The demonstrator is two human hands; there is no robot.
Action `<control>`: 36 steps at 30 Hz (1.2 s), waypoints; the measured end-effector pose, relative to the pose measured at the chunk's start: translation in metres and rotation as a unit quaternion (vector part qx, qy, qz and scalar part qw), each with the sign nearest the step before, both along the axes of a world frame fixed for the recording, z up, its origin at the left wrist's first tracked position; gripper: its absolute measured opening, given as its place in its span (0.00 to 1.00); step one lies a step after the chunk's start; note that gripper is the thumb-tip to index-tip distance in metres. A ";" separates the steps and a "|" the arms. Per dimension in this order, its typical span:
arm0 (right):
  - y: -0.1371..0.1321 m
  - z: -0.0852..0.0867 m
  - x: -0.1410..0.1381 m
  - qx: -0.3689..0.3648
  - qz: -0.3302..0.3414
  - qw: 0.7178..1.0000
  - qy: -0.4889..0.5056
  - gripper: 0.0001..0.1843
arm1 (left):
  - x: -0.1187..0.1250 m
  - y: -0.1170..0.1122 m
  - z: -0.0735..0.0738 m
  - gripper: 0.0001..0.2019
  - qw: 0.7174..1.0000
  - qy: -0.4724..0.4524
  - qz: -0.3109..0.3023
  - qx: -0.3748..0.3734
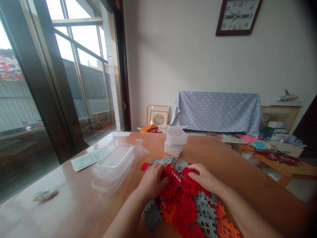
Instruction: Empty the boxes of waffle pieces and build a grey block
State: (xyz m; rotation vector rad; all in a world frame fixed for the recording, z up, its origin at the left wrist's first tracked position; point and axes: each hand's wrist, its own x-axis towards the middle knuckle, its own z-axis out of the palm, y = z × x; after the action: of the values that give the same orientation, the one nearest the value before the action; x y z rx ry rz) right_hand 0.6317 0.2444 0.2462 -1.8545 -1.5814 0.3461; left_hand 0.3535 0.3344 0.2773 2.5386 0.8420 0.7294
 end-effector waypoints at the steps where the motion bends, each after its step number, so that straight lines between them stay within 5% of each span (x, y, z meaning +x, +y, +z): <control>1: -0.001 -0.001 0.004 0.008 -0.009 1.000 0.007 0.19 | -0.001 0.002 -0.001 0.05 1.000 0.001 0.008 0.002; 6: -0.010 0.001 0.011 0.041 -0.052 0.998 -0.013 0.19 | -0.002 0.012 -0.007 0.05 0.999 -0.009 0.050 0.014; 10: -0.023 0.017 -0.007 0.044 -0.012 0.996 -0.082 0.26 | -0.002 0.012 -0.005 0.06 0.995 -0.026 0.090 0.032; 15: -0.043 0.037 -0.042 -0.076 0.150 0.978 -0.126 0.57 | -0.006 0.007 -0.008 0.37 0.995 -0.007 0.099 -0.022; 18: -0.048 0.037 -0.054 -0.124 0.197 0.961 -0.151 0.65 | -0.006 0.007 -0.012 0.48 0.994 0.041 0.079 -0.070; 27: -0.034 0.020 -0.038 -0.016 0.075 0.984 -0.159 0.41 | -0.001 0.015 -0.016 0.22 0.989 0.061 0.123 -0.047; 36: -0.013 -0.001 -0.009 0.099 0.015 0.993 -0.065 0.23 | -0.001 0.020 -0.022 0.16 0.986 -0.086 0.134 -0.047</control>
State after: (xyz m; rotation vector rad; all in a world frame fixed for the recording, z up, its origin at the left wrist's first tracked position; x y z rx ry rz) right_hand 0.6228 0.2313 0.2450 -1.7319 -1.6661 0.0786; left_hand 0.3530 0.3546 0.2553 2.2653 1.1419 0.9501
